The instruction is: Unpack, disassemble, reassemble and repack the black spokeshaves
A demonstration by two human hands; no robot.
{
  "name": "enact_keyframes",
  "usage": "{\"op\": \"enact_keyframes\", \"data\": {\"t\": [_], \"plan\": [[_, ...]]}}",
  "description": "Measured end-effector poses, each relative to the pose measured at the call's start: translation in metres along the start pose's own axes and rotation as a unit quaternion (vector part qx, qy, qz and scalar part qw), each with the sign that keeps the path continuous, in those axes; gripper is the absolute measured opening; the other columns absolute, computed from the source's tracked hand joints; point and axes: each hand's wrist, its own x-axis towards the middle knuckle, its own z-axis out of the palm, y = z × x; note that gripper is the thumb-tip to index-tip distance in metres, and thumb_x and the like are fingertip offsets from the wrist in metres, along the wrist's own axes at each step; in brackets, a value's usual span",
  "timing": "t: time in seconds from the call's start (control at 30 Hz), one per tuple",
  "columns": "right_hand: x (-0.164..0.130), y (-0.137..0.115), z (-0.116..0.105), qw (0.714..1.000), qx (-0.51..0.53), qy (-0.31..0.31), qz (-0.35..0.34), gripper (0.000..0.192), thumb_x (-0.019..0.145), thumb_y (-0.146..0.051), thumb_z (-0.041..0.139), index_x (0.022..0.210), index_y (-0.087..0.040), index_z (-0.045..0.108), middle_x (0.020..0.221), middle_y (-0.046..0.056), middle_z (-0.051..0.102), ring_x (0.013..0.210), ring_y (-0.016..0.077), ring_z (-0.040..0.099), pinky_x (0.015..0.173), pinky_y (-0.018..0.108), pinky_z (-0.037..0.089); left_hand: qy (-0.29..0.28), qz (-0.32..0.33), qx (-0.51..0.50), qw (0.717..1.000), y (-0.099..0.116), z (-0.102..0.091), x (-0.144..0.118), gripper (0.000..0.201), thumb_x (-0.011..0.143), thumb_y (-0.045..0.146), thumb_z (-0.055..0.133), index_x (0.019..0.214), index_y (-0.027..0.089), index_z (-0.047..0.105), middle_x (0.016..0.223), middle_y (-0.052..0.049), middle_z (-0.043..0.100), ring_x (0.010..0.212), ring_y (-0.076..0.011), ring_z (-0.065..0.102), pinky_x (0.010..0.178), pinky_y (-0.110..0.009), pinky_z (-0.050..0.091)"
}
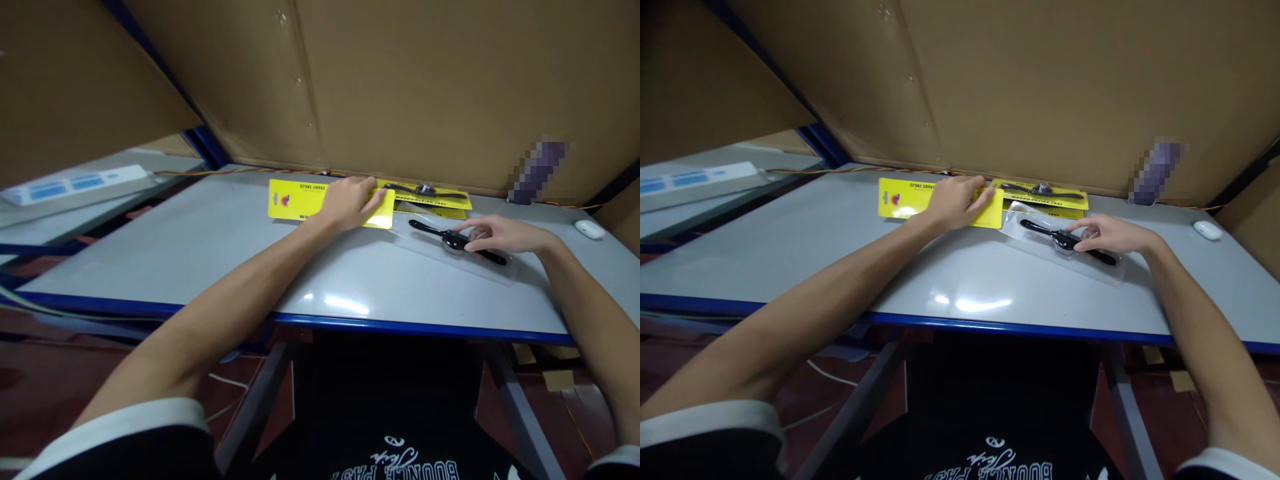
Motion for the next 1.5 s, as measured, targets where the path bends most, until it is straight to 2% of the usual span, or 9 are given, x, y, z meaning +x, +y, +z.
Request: {"op": "enact_keyframes", "data": {"t": [0.13, 0.3, 0.4, 0.57, 0.77, 0.9, 1.03, 1.23, 1.5], "plan": [[-0.003, 0.008, -0.006, 0.989, -0.112, 0.098, -0.019, 0.066, 0.090, -0.064, 0.070, 0.142, -0.024, 0.075, 0.092, 0.007, 0.080, 0.080, 0.0267, 0.071, 0.074, 0.039, 0.052, -0.016, 0.018, 0.014, 1.000, 0.003, 0.003, -0.001, 0.047, 0.110, 0.048, 0.038, 0.113, 0.017, 0.073, 0.103, -0.016, 0.076, 0.096, -0.0307, 0.069, 0.082, -0.040, 0.050], [-0.001, 0.008, 0.000, 0.961, -0.232, 0.153, 0.014, 0.061, 0.092, -0.047, 0.062, 0.150, -0.028, 0.069, 0.100, 0.007, 0.082, 0.084, 0.0292, 0.073, 0.076, 0.038, 0.050, -0.023, 0.072, 0.015, 0.997, 0.000, 0.002, -0.001, 0.042, 0.102, 0.046, 0.052, 0.125, 0.015, 0.068, 0.118, -0.019, 0.073, 0.116, -0.0369, 0.067, 0.100, -0.047, 0.051], [0.002, 0.002, 0.008, 0.940, -0.289, 0.172, 0.057, 0.064, 0.092, -0.043, 0.060, 0.154, -0.026, 0.066, 0.112, 0.010, 0.083, 0.092, 0.0339, 0.075, 0.076, 0.040, 0.050, -0.062, 0.127, 0.016, 0.990, -0.007, -0.002, 0.000, 0.032, 0.098, 0.041, 0.056, 0.117, 0.018, 0.069, 0.116, -0.016, 0.073, 0.110, -0.0347, 0.068, 0.092, -0.044, 0.052], [0.005, 0.004, 0.014, 0.934, -0.293, 0.202, 0.040, 0.063, 0.094, -0.033, 0.056, 0.156, -0.025, 0.064, 0.131, 0.012, 0.081, 0.111, 0.0376, 0.074, 0.090, 0.046, 0.054, -0.166, 0.189, -0.010, 0.968, -0.008, 0.000, -0.001, 0.009, 0.086, 0.029, 0.061, 0.086, 0.022, 0.065, 0.110, -0.013, 0.072, 0.091, -0.0292, 0.069, 0.072, -0.038, 0.046], [0.014, 0.017, 0.017, 0.946, -0.208, 0.248, -0.012, 0.044, 0.092, -0.027, 0.058, 0.131, -0.023, 0.079, 0.117, 0.013, 0.082, 0.105, 0.0368, 0.073, 0.094, 0.046, 0.053, -0.182, 0.150, -0.043, 0.971, -0.005, 0.004, 0.000, 0.015, 0.089, 0.026, 0.055, 0.100, 0.021, 0.063, 0.103, -0.013, 0.072, 0.082, -0.0291, 0.065, 0.072, -0.039, 0.044], [0.021, 0.017, 0.026, 0.955, -0.163, 0.247, -0.011, 0.049, 0.093, -0.027, 0.053, 0.134, -0.021, 0.078, 0.108, 0.012, 0.083, 0.095, 0.0338, 0.073, 0.089, 0.043, 0.052, -0.127, 0.149, -0.079, 0.978, -0.011, 0.004, 0.001, 0.017, 0.086, 0.034, 0.066, 0.095, 0.020, 0.060, 0.116, -0.018, 0.067, 0.102, -0.0339, 0.064, 0.085, -0.043, 0.051], [0.025, 0.013, 0.033, 0.962, -0.136, 0.238, -0.011, 0.054, 0.094, -0.027, 0.048, 0.137, -0.013, 0.077, 0.112, 0.017, 0.083, 0.094, 0.0340, 0.073, 0.090, 0.044, 0.053, -0.076, 0.184, -0.116, 0.973, -0.011, 0.002, 0.000, 0.047, 0.079, 0.058, 0.082, 0.081, 0.022, 0.051, 0.117, -0.018, 0.063, 0.107, -0.0345, 0.060, 0.097, -0.048, 0.051], [0.029, 0.012, 0.038, 0.958, -0.129, 0.256, -0.025, 0.052, 0.095, -0.029, 0.047, 0.135, -0.012, 0.077, 0.106, 0.015, 0.083, 0.088, 0.0309, 0.071, 0.087, 0.042, 0.051, -0.017, 0.165, -0.125, 0.978, -0.006, -0.002, -0.001, 0.040, 0.100, 0.054, 0.057, 0.075, 0.024, 0.047, 0.104, -0.015, 0.062, 0.097, -0.0310, 0.058, 0.091, -0.048, 0.049], [0.033, 0.013, 0.039, 0.954, -0.118, 0.270, -0.047, 0.047, 0.101, -0.035, 0.049, 0.132, -0.015, 0.079, 0.113, 0.015, 0.083, 0.090, 0.0302, 0.071, 0.089, 0.043, 0.051, 0.058, 0.101, -0.097, 0.988, 0.004, -0.005, -0.004, 0.039, 0.106, 0.052, 0.048, 0.083, 0.022, 0.059, 0.109, -0.016, 0.064, 0.105, -0.0335, 0.060, 0.097, -0.051, 0.049]]}}
